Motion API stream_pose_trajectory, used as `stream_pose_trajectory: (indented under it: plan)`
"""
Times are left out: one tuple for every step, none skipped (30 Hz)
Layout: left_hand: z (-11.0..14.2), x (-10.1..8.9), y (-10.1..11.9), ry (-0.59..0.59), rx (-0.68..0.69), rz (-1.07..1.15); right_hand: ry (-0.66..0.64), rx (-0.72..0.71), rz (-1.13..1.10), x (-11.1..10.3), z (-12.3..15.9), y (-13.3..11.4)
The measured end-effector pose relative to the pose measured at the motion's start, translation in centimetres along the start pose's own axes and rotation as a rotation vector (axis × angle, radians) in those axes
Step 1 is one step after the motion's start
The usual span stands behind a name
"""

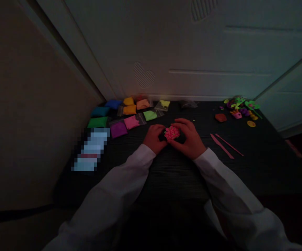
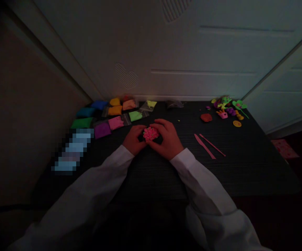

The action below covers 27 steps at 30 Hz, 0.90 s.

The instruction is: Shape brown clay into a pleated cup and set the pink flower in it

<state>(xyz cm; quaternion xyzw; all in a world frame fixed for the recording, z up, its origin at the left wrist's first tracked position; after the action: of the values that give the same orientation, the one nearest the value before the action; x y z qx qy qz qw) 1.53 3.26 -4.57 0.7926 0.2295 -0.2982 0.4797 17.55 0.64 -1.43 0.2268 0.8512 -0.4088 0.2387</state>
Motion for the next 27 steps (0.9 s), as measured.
stream_pose_trajectory:
  plan:
    - [0.0, 0.0, 0.0, -0.001, 0.002, -0.001, 0.002, 0.002, -0.001, -0.1, 0.0, 0.0]
    - [0.0, 0.0, 0.1, -0.002, 0.003, -0.001, 0.005, 0.004, -0.002, -0.1, 0.0, -0.1]
    - [0.0, -0.1, 0.1, -0.003, 0.005, -0.001, 0.006, 0.007, -0.003, -0.1, -0.1, -0.1]
    - [0.0, -0.1, 0.1, -0.004, 0.006, -0.001, 0.007, 0.009, -0.004, -0.2, -0.1, -0.1]
    - [0.0, -0.1, 0.0, -0.005, 0.008, 0.0, 0.003, 0.009, -0.005, -0.1, 0.0, 0.0]
    - [0.0, 0.0, 0.0, -0.006, 0.008, 0.0, -0.004, 0.008, -0.007, -0.1, 0.0, 0.0]
    - [0.0, 0.0, 0.0, -0.008, 0.008, 0.001, -0.014, 0.006, -0.009, 0.0, 0.0, 0.1]
    - [-0.1, 0.0, -0.1, -0.009, 0.007, 0.003, -0.024, 0.004, -0.011, 0.0, 0.0, 0.2]
    - [-0.1, 0.0, -0.1, -0.008, 0.005, 0.004, -0.034, 0.002, -0.014, 0.1, 0.1, 0.3]
    - [-0.1, 0.0, -0.2, -0.008, 0.002, 0.005, -0.043, 0.0, -0.016, 0.2, 0.1, 0.4]
    - [-0.1, 0.1, -0.2, -0.007, 0.0, 0.007, -0.048, -0.001, -0.017, 0.3, 0.1, 0.5]
    - [-0.1, 0.1, -0.2, -0.006, -0.002, 0.009, -0.05, -0.001, -0.018, 0.3, 0.1, 0.5]
    - [-0.1, 0.1, -0.2, -0.005, -0.004, 0.012, -0.05, 0.0, -0.019, 0.4, 0.1, 0.6]
    - [-0.1, 0.1, -0.2, -0.006, -0.005, 0.016, -0.048, 0.0, -0.021, 0.4, 0.1, 0.6]
    - [-0.1, 0.1, -0.2, -0.007, -0.007, 0.021, -0.045, 0.0, -0.024, 0.3, 0.1, 0.6]
    - [-0.1, 0.1, -0.1, -0.008, -0.009, 0.027, -0.042, -0.001, -0.029, 0.3, 0.1, 0.6]
    - [-0.1, 0.0, -0.1, -0.009, -0.012, 0.035, -0.04, -0.001, -0.035, 0.3, 0.1, 0.5]
    - [-0.1, 0.0, -0.1, -0.009, -0.016, 0.044, -0.039, -0.002, -0.042, 0.2, 0.1, 0.4]
    - [-0.1, 0.0, 0.0, -0.01, -0.022, 0.055, -0.038, -0.001, -0.052, 0.1, 0.1, 0.2]
    - [-0.1, 0.0, 0.0, -0.01, -0.029, 0.068, -0.037, 0.0, -0.062, 0.1, 0.0, 0.1]
    - [-0.1, -0.1, 0.1, -0.009, -0.037, 0.084, -0.035, 0.005, -0.074, 0.0, 0.0, 0.0]
    - [-0.1, -0.1, 0.2, -0.008, -0.047, 0.102, -0.029, 0.012, -0.086, -0.1, -0.1, -0.1]
    - [-0.1, -0.2, 0.2, -0.005, -0.06, 0.123, -0.021, 0.023, -0.099, -0.2, -0.1, -0.1]
    - [-0.1, -0.2, 0.3, -0.003, -0.074, 0.146, -0.009, 0.039, -0.109, -0.3, -0.2, -0.1]
    - [0.0, -0.3, 0.2, 0.001, -0.091, 0.172, 0.004, 0.062, -0.116, -0.4, -0.3, 0.2]
    - [0.0, -0.3, 0.2, 0.006, -0.111, 0.201, 0.023, 0.092, -0.117, -0.6, -0.4, 0.5]
    - [-0.1, -0.4, 0.1, 0.012, -0.133, 0.233, 0.044, 0.13, -0.108, -0.8, -0.5, 1.0]
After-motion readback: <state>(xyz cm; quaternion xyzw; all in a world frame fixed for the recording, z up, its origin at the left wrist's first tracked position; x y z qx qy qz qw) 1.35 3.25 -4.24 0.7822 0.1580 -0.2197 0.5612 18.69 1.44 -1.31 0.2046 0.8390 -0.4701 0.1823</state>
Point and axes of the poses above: each hand's wrist, its own z-axis away from the middle knuckle, its own x-axis out of the palm, y = z × x, the point moved 2 cm from there along -z, towards the middle knuckle, and after that the axes turned 5 degrees about y, right-handed, at the moved point
